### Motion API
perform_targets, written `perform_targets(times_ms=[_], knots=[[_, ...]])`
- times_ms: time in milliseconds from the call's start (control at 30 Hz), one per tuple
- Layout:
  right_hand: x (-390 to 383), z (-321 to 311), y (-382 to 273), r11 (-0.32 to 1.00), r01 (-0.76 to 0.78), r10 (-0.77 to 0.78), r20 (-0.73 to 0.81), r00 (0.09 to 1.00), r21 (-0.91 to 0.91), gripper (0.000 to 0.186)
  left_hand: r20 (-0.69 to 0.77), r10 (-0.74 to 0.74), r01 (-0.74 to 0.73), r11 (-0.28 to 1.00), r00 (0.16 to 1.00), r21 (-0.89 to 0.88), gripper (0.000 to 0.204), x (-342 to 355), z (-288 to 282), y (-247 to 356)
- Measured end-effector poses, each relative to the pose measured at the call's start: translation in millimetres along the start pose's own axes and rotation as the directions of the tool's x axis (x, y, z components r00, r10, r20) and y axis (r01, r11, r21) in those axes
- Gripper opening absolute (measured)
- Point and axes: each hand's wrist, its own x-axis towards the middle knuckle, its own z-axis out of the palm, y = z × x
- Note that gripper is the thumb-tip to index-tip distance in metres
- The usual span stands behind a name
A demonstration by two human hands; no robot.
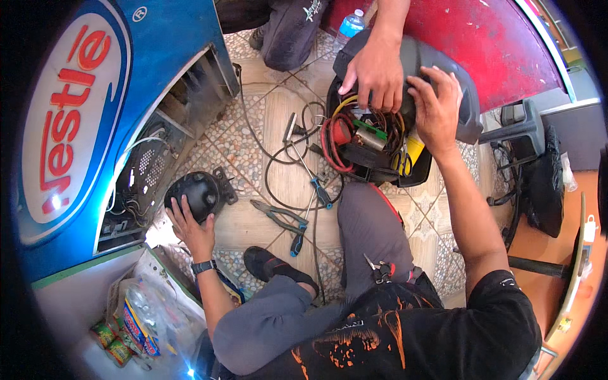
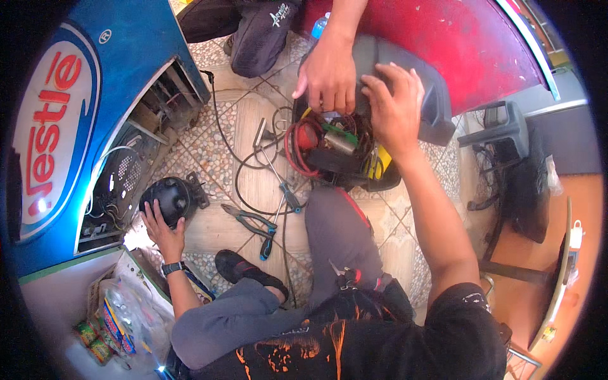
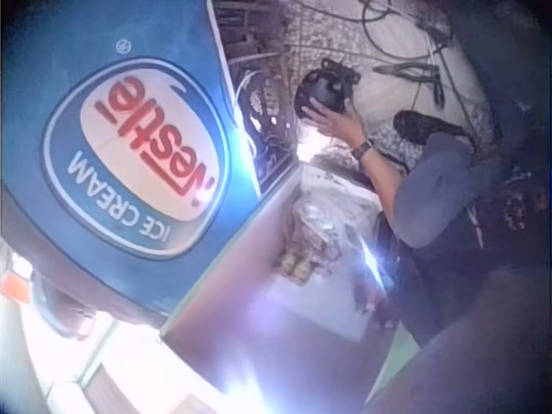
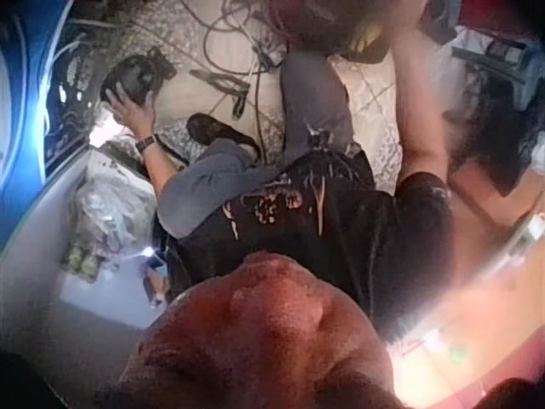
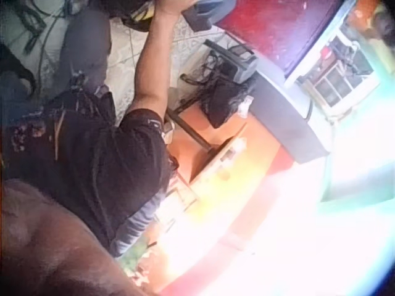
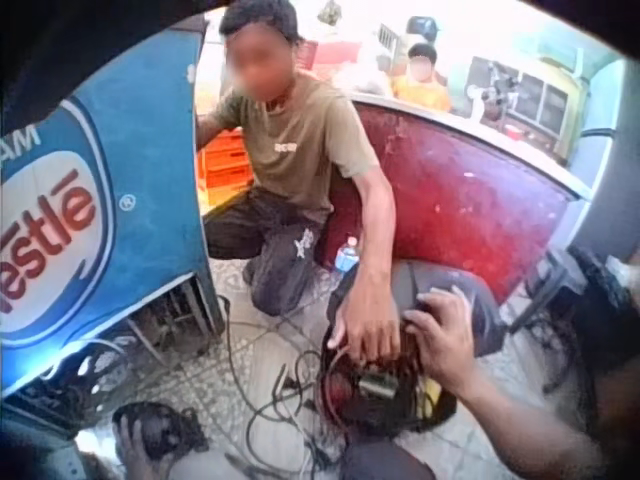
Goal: The person replaces a compressor on a commercial refrigerator by hand, using a torch to braze connections and pliers to manipulate lines.
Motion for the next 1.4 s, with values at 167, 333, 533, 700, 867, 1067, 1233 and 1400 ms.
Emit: perform_targets(times_ms=[167, 333, 533, 700, 867, 1067, 1233, 1400], knots=[[13.4, 1.0, -0.9, 0.999, 0.046, -0.045, -0.064, 0.997, 0.021, 0.027, -0.010, 0.022, -0.023, 1.000, 1.000, -0.012, 0.085, -2.7, -5.7, -1.3], [-39.9, -17.6, -44.6, 0.963, 0.011, -0.023, 0.040, 0.999, 0.269, 0.033, -0.059, 0.100, -0.104, 0.992, 0.993, -0.068, 0.067, 3.0, -11.3, -7.1], [-197.7, 34.8, -15.6, 0.773, -0.617, 0.474, 0.512, 0.717, 0.148, 0.049, -0.133, 0.142, -0.154, 0.984, 0.981, -0.088, 0.052, 23.0, -34.1, 2.5], [-287.6, 114.6, 85.1, 0.404, -0.913, 0.773, 0.551, 0.315, -0.046, 0.075, -0.112, 0.253, -0.264, 0.959, 0.961, -0.098, 0.039, 40.6, -34.1, 40.7], [-269.9, 139.4, 107.5, 0.205, -0.978, 0.906, 0.385, 0.175, -0.037, 0.087, -0.027, 0.397, -0.389, 0.879, 0.917, -0.274, 0.035, 36.2, -26.5, 90.1], [-213.9, 107.4, 51.0, 0.266, -0.960, 0.919, 0.275, 0.281, 0.093, 0.088, 0.148, 0.558, -0.399, 0.731, 0.816, -0.554, 0.035, 24.8, -23.8, 106.3], [-187.3, 16.3, 6.5, 0.691, -0.678, 0.567, 0.392, 0.724, 0.252, 0.085, 0.149, 0.535, -0.310, 0.669, 0.832, -0.676, 0.036, 28.2, -45.4, 121.8], [-88.6, -25.0, -96.7, 0.773, -0.349, 0.227, 0.281, 0.932, 0.530, 0.089, 0.199, 0.659, -0.162, 0.445, 0.725, -0.881, 0.077, 33.6, -68.3, 187.0]])
